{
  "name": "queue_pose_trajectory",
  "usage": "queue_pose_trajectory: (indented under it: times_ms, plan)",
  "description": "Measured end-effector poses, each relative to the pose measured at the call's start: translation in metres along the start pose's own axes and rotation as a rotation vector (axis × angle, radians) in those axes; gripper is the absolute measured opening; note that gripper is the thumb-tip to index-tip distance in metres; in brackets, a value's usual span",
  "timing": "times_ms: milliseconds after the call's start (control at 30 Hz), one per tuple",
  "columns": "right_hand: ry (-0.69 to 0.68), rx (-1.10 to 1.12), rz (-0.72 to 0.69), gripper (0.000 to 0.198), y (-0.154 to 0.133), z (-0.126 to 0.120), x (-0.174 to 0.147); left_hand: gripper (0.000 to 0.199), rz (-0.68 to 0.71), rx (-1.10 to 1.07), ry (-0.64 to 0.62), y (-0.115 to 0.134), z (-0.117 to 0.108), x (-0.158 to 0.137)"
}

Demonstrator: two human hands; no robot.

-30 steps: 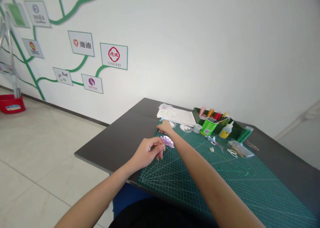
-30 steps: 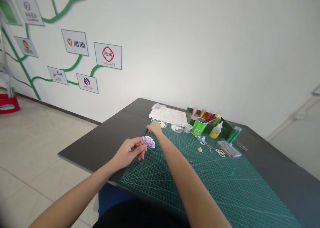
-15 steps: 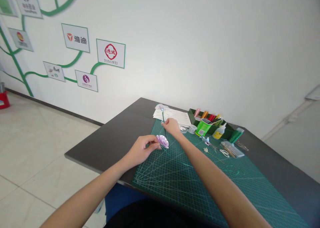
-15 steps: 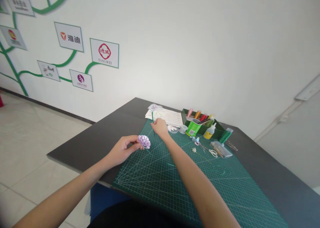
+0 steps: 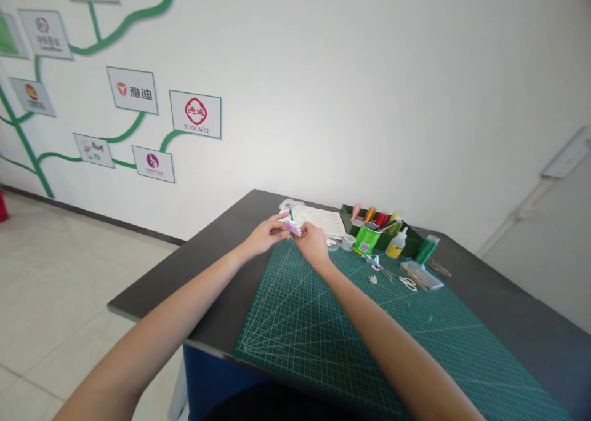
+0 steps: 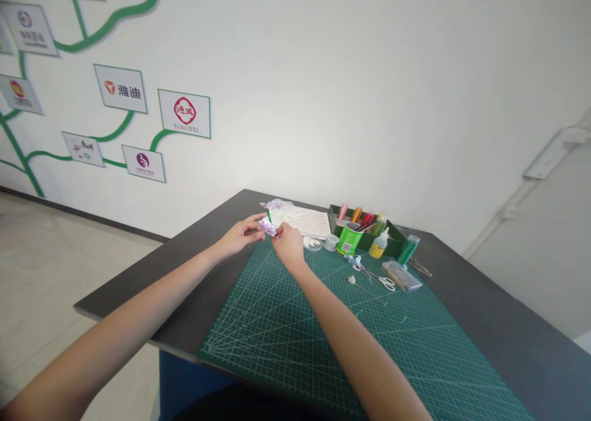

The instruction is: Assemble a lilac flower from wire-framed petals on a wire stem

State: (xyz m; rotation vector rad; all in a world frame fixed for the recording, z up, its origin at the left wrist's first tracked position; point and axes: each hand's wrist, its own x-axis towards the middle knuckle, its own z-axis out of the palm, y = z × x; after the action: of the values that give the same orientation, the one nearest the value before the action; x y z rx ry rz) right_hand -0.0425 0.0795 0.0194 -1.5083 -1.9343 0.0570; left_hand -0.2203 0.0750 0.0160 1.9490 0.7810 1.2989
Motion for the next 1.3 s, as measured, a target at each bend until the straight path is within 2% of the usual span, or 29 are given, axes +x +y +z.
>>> queue_pose_trajectory:
  times_ms: [133, 267, 300, 433, 467, 500, 567, 633, 700, 800, 900, 1100, 1233, 1300]
  plan:
    - [-0.002, 0.068, -0.026, 0.021, -0.001, 0.001, -0.007, 0.033, -0.014, -0.152, -0.051, -0.007, 0.007, 0.012]
    - [-0.047, 0.198, -0.067, 0.017, 0.003, -0.002, -0.015, 0.028, 0.001, -0.114, -0.064, -0.008, 0.014, 0.008]
    - [-0.113, 0.275, -0.060, 0.017, 0.006, -0.004, -0.017, 0.026, 0.015, -0.086, -0.046, -0.007, 0.015, 0.006]
    - [-0.527, 0.647, 0.057, 0.024, 0.024, -0.025, -0.012, 0.024, 0.076, 0.024, -0.006, -0.004, 0.014, 0.001]
    - [-0.509, 0.696, 0.091, 0.026, 0.029, -0.032, -0.008, 0.023, 0.084, 0.040, -0.025, -0.003, 0.014, 0.000]
    - [-0.431, 0.746, 0.109, 0.028, 0.033, -0.038, -0.004, 0.023, 0.091, 0.050, -0.051, -0.001, 0.014, -0.001]
    - [-0.351, 0.870, 0.077, 0.035, 0.037, -0.047, 0.006, 0.022, 0.105, 0.057, -0.104, 0.002, 0.016, -0.001]
    - [-0.411, 0.994, 0.031, 0.038, 0.034, -0.049, 0.013, 0.023, 0.118, 0.042, -0.150, 0.004, 0.019, -0.002]
    - [-0.531, 1.082, 0.013, 0.038, 0.027, -0.046, 0.017, 0.024, 0.120, 0.007, -0.187, 0.005, 0.023, -0.002]
    - [-0.625, 1.155, 0.064, 0.039, 0.019, -0.037, 0.021, 0.028, 0.096, -0.051, -0.209, 0.002, 0.028, -0.002]
    - [-0.522, 1.211, 0.101, 0.037, 0.020, -0.031, 0.026, 0.029, 0.069, -0.078, -0.208, -0.002, 0.030, -0.004]
    - [-0.115, 1.405, 0.165, 0.034, 0.036, -0.033, 0.044, 0.025, 0.048, 0.053, -0.257, 0.002, 0.027, -0.010]
    - [0.110, 1.481, 0.185, 0.033, 0.053, -0.044, 0.072, 0.025, 0.058, 0.101, -0.322, 0.009, 0.026, -0.014]
    - [0.209, 1.439, 0.210, 0.032, 0.066, -0.050, 0.092, 0.026, 0.052, 0.117, -0.346, 0.008, 0.026, -0.015]
